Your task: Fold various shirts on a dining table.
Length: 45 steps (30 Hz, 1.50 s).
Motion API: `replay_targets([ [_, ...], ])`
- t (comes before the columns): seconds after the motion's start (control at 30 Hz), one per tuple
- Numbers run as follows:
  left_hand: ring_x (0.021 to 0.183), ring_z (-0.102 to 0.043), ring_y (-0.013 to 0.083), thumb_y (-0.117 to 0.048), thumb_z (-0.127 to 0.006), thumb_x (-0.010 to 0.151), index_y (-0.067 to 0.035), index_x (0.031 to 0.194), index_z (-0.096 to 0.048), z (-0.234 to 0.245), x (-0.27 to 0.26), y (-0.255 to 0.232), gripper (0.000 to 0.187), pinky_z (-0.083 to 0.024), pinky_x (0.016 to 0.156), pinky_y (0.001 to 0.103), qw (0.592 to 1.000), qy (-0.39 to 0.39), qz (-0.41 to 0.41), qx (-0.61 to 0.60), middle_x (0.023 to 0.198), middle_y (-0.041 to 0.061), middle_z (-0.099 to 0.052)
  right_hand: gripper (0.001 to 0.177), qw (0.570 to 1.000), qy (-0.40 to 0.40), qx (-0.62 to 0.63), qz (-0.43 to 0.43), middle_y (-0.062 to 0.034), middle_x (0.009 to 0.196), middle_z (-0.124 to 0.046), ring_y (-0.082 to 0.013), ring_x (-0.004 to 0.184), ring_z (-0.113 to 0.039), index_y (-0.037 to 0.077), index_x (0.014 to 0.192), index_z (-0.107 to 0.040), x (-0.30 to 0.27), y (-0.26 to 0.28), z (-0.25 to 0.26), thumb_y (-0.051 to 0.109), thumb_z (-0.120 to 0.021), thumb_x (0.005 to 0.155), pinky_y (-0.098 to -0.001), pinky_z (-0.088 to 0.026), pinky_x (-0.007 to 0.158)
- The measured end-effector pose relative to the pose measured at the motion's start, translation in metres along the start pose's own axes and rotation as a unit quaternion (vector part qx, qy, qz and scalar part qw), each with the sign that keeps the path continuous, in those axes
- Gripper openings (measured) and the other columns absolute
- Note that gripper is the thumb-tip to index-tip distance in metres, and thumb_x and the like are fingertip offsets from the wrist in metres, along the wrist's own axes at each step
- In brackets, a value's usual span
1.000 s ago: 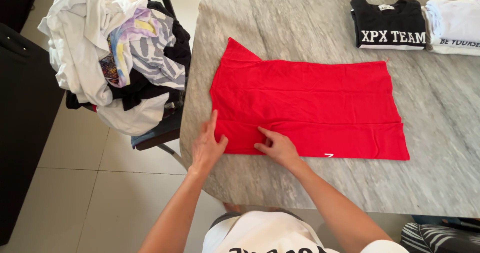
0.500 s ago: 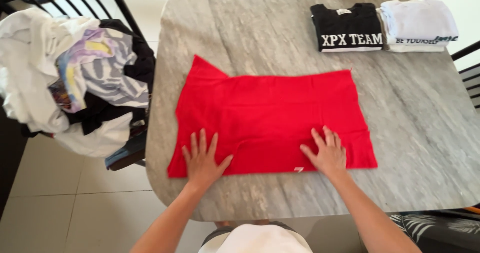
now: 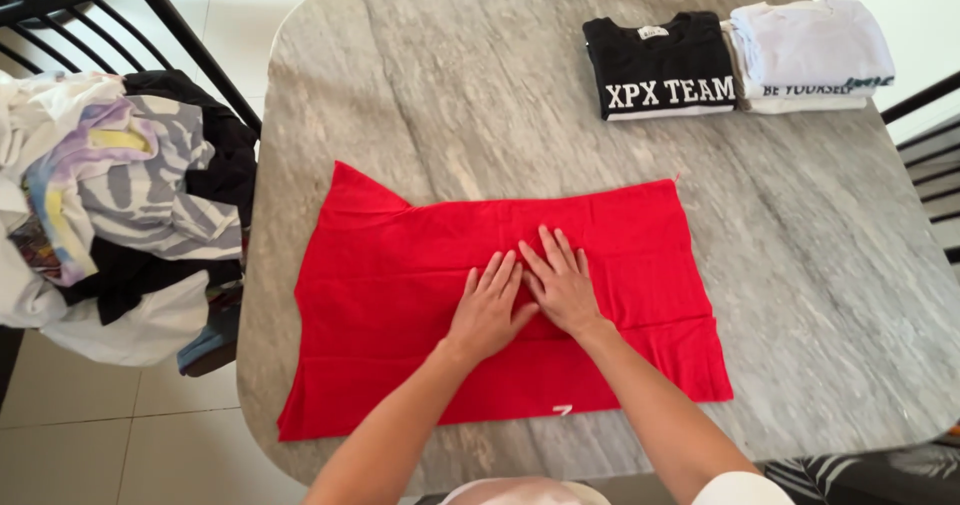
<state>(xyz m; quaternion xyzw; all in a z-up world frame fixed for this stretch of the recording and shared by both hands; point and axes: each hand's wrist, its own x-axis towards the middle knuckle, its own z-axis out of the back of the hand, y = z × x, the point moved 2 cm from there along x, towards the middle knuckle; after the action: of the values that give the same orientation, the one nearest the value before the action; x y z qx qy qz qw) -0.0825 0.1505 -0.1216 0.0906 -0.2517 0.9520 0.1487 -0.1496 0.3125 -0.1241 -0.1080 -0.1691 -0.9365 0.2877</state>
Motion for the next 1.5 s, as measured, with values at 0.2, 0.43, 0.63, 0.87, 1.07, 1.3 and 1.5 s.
replay_targets([
  [0.2,0.154,-0.019,0.0371,-0.056,-0.057,0.093,-0.014,0.153,-0.044,0.061,-0.029,0.094,0.075,-0.019,0.114,0.072,0.971,-0.047,0.188,0.14,0.166,0.014,-0.028,0.064,0.989,-0.037,-0.139,-0.043,-0.0083,0.169,-0.031,-0.036,0.156,-0.024,0.029,0.154,-0.048,-0.018,-0.132,0.012,0.055,-0.054,0.096,-0.0713,-0.031,0.114],
  [0.43,0.154,-0.02,0.0464,-0.055,-0.054,0.103,-0.009,0.157,-0.042,0.103,-0.032,0.231,0.072,-0.028,0.114,0.07,0.916,-0.103,0.34,0.189,0.168,0.022,-0.023,0.032,0.987,-0.048,-0.118,-0.098,-0.0038,0.16,-0.05,-0.0292,0.144,-0.049,0.033,0.139,-0.058,0.005,-0.229,0.04,0.043,-0.059,0.108,-0.0581,-0.046,0.113],
  [0.63,0.12,-0.061,0.0393,-0.044,-0.077,0.084,-0.01,0.136,-0.063,0.123,0.004,0.253,0.064,-0.045,0.102,0.055,0.85,-0.151,0.503,0.05,0.128,0.02,-0.066,0.065,0.981,-0.001,-0.155,-0.114,-0.0042,0.142,-0.062,-0.0315,0.126,-0.055,0.022,0.155,-0.063,0.053,-0.232,0.025,0.026,-0.067,0.09,-0.0553,-0.04,0.101],
  [0.87,0.085,-0.064,0.0163,-0.019,-0.082,0.091,-0.002,0.113,-0.07,0.131,-0.02,0.275,0.03,-0.052,0.074,0.033,0.822,-0.265,0.413,-0.288,0.099,0.01,-0.071,0.014,0.958,0.007,-0.236,-0.166,0.0025,0.115,-0.071,-0.0226,0.119,-0.058,0.031,0.098,-0.077,0.04,-0.205,0.09,0.036,-0.076,0.086,-0.0581,-0.028,0.109],
  [1.07,0.084,-0.066,0.0096,0.001,-0.072,0.088,-0.006,0.129,-0.051,0.204,-0.058,0.179,0.046,-0.053,0.072,0.023,0.768,-0.249,0.327,-0.491,0.097,0.006,-0.072,0.005,0.97,-0.068,-0.185,-0.142,0.0088,0.103,-0.072,-0.0164,0.109,-0.061,0.029,0.094,-0.075,-0.037,-0.202,0.119,0.025,-0.073,0.098,-0.0573,-0.027,0.117],
  [1.3,0.086,-0.065,0.0078,0.004,-0.068,0.089,-0.006,0.138,-0.052,0.194,-0.133,0.145,0.053,-0.051,0.076,0.022,0.798,-0.188,0.318,-0.477,0.099,0.006,-0.074,0.011,0.963,-0.101,-0.19,-0.159,0.0101,0.11,-0.073,-0.0149,0.112,-0.062,0.029,0.094,-0.073,-0.119,-0.17,0.129,0.022,-0.071,0.102,-0.0581,-0.026,0.116],
  [1.5,0.088,-0.061,0.0066,0.0,-0.074,0.084,-0.008,0.132,-0.061,0.153,-0.18,0.155,0.051,-0.05,0.072,0.022,0.86,-0.149,0.301,-0.384,0.099,0.004,-0.068,0.012,0.961,-0.025,-0.196,-0.192,0.0099,0.112,-0.073,-0.0159,0.118,-0.061,0.031,0.096,-0.074,-0.159,-0.159,0.11,0.02,-0.073,0.091,-0.0676,-0.027,0.12],
])
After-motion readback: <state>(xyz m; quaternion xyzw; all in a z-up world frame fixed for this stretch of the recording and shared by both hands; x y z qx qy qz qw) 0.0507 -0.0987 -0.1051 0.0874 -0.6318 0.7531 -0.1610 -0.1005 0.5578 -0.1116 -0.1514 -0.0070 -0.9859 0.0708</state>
